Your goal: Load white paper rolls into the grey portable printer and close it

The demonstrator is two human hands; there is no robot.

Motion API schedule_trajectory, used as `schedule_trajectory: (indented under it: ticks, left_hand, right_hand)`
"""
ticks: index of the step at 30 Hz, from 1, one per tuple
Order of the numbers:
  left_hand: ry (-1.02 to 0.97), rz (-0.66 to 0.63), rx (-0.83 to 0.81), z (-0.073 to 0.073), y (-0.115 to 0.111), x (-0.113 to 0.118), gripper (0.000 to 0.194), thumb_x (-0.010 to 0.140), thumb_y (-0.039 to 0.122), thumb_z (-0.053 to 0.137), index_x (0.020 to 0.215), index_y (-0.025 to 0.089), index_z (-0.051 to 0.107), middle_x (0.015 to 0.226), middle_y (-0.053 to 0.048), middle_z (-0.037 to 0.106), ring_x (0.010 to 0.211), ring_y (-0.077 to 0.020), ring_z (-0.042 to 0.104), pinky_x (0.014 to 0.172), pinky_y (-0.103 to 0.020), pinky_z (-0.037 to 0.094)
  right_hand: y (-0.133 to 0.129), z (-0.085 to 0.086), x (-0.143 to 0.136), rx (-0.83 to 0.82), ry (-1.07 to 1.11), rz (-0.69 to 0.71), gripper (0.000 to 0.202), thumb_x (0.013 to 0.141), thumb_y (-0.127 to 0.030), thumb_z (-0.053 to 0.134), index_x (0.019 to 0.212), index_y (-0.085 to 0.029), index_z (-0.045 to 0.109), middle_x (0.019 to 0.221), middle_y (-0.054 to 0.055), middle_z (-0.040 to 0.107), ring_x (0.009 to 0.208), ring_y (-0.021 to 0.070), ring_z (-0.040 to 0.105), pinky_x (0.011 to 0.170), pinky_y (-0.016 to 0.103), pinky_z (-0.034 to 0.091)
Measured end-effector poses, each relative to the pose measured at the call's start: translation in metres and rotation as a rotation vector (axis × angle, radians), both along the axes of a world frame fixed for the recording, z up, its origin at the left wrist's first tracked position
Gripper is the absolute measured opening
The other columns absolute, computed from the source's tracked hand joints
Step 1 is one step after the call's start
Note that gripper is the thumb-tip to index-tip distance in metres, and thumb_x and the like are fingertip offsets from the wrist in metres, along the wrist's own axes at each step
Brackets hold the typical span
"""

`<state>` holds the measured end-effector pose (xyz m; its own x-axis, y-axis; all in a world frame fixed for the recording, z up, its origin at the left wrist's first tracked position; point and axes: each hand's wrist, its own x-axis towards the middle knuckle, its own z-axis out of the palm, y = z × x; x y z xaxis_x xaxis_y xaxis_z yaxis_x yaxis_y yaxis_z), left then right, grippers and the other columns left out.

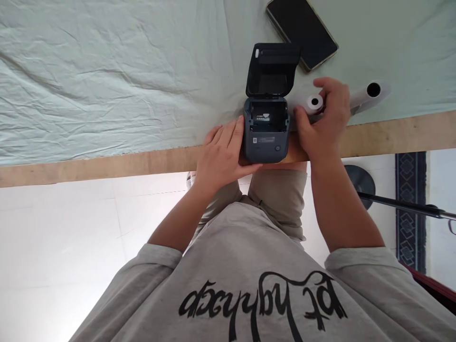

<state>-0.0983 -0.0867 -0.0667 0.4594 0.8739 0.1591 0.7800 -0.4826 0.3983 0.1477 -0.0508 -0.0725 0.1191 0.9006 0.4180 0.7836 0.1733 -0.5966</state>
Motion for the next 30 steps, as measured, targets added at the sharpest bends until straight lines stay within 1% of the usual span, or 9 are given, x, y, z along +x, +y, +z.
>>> schedule_trajectory:
  ticks: [3,7,9,12,15,18,22,27,30]
  left_hand:
    - [0.001,-0.001,-0.002,-0.0003,0.0002,0.0001,0.099,0.082,0.069,0.069,0.152,0.005,0.04,0.142,-0.025,0.059,0.133,-0.0382,0.056,0.118,-0.05,0.037]
    - [0.007,-0.002,0.011,-0.0005,0.0003,0.0003,0.101,0.082,0.07,0.068,0.151,0.002,0.041,0.142,-0.026,0.058,0.132,-0.0383,0.057,0.118,-0.049,0.036]
    - [0.013,-0.003,0.008,0.0,0.0002,0.0004,0.101,0.082,0.07,0.067,0.152,0.001,0.04,0.143,-0.027,0.058,0.133,-0.0386,0.056,0.118,-0.049,0.036]
    - [0.009,0.0,-0.023,0.0009,0.0,0.0005,0.1,0.083,0.07,0.066,0.153,0.004,0.04,0.143,-0.027,0.057,0.133,-0.0395,0.056,0.118,-0.052,0.036]
    - [0.002,0.007,-0.032,0.001,-0.0002,0.0003,0.099,0.083,0.069,0.066,0.153,0.005,0.039,0.143,-0.027,0.057,0.134,-0.0401,0.055,0.118,-0.053,0.036]
    - [0.01,0.011,-0.026,0.0012,-0.0005,0.0002,0.1,0.083,0.069,0.067,0.153,0.004,0.039,0.144,-0.026,0.057,0.134,-0.0395,0.055,0.118,-0.052,0.036]
    - [0.03,0.011,-0.026,0.0023,-0.0009,0.0004,0.1,0.082,0.071,0.067,0.153,0.005,0.04,0.146,-0.025,0.057,0.134,-0.0384,0.055,0.118,-0.05,0.037]
    - [0.037,0.01,-0.011,0.0019,-0.0015,0.0005,0.101,0.082,0.069,0.068,0.153,0.002,0.041,0.145,-0.026,0.057,0.134,-0.038,0.056,0.118,-0.048,0.037]
    - [0.026,0.012,-0.014,0.0008,-0.0016,0.0004,0.1,0.083,0.07,0.068,0.153,0.005,0.04,0.146,-0.025,0.057,0.134,-0.0384,0.055,0.118,-0.049,0.036]
  right_hand:
    - [-0.0021,-0.0006,0.0012,-0.001,0.051,0.039,0.058,0.079,-0.023,0.062,0.132,-0.034,0.041,0.107,0.002,0.06,0.097,0.0213,0.06,0.088,0.042,0.051]
    - [-0.0033,0.0015,-0.0016,-0.049,0.058,0.026,0.053,0.078,-0.02,0.062,0.125,-0.036,0.043,0.106,0.001,0.065,0.099,0.0217,0.062,0.094,0.045,0.051]
    - [-0.0024,0.0012,-0.0034,-0.036,0.089,-0.016,0.059,0.074,-0.019,0.067,0.126,-0.035,0.042,0.098,0.0,0.064,0.094,0.0208,0.063,0.092,0.043,0.052]
    - [-0.001,-0.0028,-0.0038,0.014,0.194,-0.003,0.076,0.066,-0.018,0.072,0.132,-0.034,0.038,0.096,-0.001,0.061,0.086,0.0188,0.063,0.076,0.038,0.055]
    - [-0.0013,-0.0063,-0.0017,0.01,0.218,0.055,0.083,0.065,-0.024,0.073,0.136,-0.036,0.033,0.103,0.0,0.059,0.085,0.0193,0.065,0.067,0.036,0.054]
    - [-0.0039,-0.0043,0.001,-0.036,0.233,0.126,0.074,0.076,-0.027,0.07,0.138,-0.041,0.033,0.107,0.001,0.061,0.089,0.0203,0.066,0.075,0.041,0.058]
    - [-0.0051,0.0004,0.0027,-0.024,0.218,0.24,0.066,0.079,-0.014,0.061,0.134,-0.044,0.041,0.111,0.001,0.068,0.1,0.0219,0.066,0.088,0.046,0.056]
    - [-0.0005,-0.0016,0.002,0.048,-0.001,0.134,0.04,0.073,-0.018,0.066,0.109,-0.035,0.062,0.106,0.003,0.068,0.103,0.026,0.065,0.091,0.05,0.056]
    - [0.0004,-0.0036,0.0027,0.031,0.028,0.113,0.044,0.074,-0.019,0.065,0.115,-0.035,0.06,0.11,0.002,0.068,0.105,0.0267,0.065,0.094,0.052,0.056]
